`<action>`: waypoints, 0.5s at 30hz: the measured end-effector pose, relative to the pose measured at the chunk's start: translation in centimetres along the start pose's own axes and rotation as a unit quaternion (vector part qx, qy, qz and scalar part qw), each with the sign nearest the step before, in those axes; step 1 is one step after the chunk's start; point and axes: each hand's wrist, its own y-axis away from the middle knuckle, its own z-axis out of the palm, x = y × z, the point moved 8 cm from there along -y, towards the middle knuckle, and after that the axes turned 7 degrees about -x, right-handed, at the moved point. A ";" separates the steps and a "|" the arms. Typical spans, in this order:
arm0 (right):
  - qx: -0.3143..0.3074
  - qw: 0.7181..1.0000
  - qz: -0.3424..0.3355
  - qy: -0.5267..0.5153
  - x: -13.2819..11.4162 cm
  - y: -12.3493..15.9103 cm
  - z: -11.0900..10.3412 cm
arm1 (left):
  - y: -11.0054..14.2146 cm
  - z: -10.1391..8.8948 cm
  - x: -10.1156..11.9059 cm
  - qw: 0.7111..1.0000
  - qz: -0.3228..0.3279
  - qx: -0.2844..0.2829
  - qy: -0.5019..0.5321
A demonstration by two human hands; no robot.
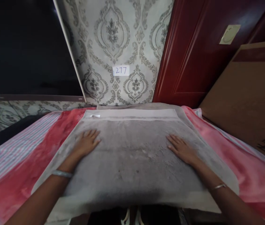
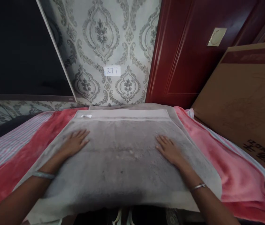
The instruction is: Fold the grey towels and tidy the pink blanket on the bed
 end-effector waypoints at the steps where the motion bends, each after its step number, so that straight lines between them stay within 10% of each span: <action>1: 0.009 0.999 0.035 0.007 2.8 0.1 -0.1 | 0.0 -0.4 -2.9 0.999 -0.041 0.007 0.000; 6: 0.045 0.977 0.211 0.004 8.6 -0.6 -2.5 | -1.4 -1.9 -10.1 0.985 -0.171 0.024 0.024; 12: 0.024 0.999 -0.003 -0.022 -5.8 -9.7 -5.0 | -8.9 -3.3 2.5 0.998 0.054 0.038 0.015; 15: -0.022 0.998 -0.057 -0.017 -6.3 -12.7 -4.0 | -11.8 -2.1 2.6 0.998 0.054 0.007 0.019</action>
